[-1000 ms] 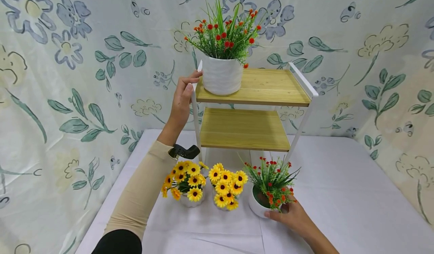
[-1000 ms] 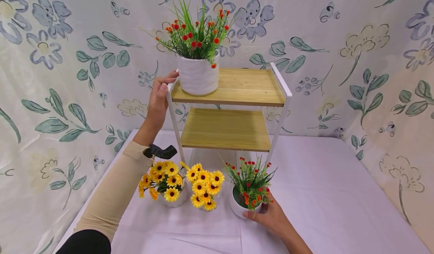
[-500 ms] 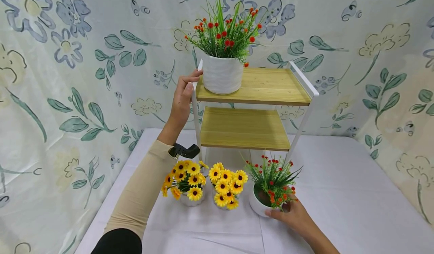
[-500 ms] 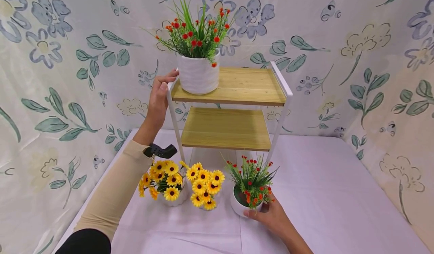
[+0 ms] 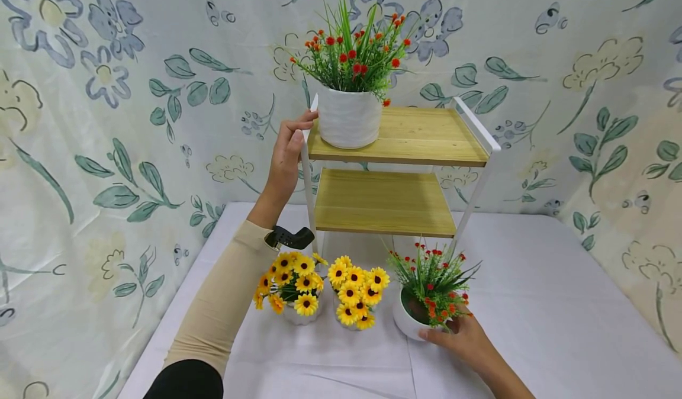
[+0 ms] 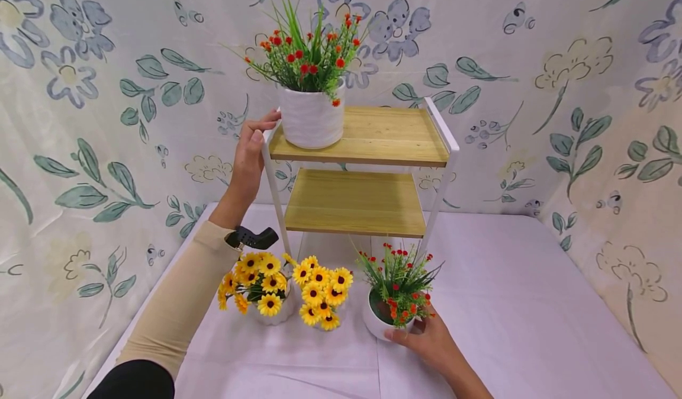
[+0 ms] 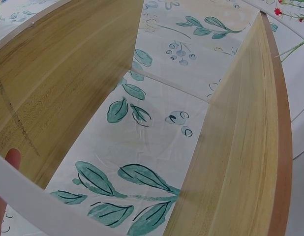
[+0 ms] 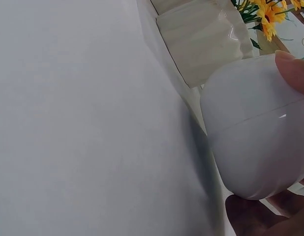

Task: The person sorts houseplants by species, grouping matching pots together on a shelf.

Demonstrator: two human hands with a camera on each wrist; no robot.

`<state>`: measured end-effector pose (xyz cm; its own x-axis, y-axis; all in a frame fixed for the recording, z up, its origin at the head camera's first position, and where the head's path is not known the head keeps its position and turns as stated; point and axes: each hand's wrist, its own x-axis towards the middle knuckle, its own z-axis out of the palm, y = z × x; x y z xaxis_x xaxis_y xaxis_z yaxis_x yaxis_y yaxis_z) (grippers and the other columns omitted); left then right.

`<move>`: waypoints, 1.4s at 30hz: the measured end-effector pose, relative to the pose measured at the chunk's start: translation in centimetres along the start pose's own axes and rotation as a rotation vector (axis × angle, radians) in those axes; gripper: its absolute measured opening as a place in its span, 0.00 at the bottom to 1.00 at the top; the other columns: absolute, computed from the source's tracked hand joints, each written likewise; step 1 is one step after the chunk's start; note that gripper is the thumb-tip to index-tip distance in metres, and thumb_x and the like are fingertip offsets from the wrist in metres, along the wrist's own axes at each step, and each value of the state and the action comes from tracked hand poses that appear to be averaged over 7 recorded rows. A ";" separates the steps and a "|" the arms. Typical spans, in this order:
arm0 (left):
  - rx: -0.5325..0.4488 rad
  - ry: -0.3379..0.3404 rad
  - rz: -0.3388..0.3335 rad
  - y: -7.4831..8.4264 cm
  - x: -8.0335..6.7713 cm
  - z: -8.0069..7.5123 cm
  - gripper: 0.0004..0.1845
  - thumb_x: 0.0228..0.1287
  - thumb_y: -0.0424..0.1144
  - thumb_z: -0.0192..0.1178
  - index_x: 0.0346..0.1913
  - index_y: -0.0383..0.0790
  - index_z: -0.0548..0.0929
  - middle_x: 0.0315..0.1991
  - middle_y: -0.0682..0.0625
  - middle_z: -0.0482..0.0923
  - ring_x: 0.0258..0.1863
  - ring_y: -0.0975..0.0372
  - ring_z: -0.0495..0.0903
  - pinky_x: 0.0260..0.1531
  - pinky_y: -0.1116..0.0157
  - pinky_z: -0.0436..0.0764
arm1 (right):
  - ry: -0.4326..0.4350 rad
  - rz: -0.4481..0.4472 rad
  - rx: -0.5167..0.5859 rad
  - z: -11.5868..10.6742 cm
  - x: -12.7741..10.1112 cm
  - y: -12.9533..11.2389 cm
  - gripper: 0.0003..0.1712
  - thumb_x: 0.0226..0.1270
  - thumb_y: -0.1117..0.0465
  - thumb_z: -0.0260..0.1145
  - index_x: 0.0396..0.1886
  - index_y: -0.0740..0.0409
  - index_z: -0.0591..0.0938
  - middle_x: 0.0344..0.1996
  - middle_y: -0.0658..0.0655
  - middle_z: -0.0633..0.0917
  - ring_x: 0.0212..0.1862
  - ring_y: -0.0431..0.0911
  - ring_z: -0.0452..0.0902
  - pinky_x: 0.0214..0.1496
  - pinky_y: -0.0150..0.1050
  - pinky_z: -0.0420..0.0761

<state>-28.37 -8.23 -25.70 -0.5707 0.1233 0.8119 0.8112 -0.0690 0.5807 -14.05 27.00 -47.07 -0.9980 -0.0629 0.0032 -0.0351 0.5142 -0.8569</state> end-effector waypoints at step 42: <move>0.012 -0.007 -0.001 0.4 -0.1 0.1 0.24 0.68 0.38 0.35 0.55 0.17 0.60 0.69 0.29 0.57 0.73 0.50 0.53 0.66 0.52 0.61 | 0.029 0.077 0.030 -1.5 -0.6 -1.9 0.51 0.52 0.49 0.76 0.71 0.60 0.60 0.66 0.62 0.70 0.66 0.57 0.66 0.65 0.54 0.65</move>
<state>-27.94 -8.18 -25.56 -0.5708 0.1306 0.8106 0.8119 -0.0571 0.5810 -13.43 27.34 -44.69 -0.9988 0.0010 -0.0484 0.0427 0.4908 -0.8702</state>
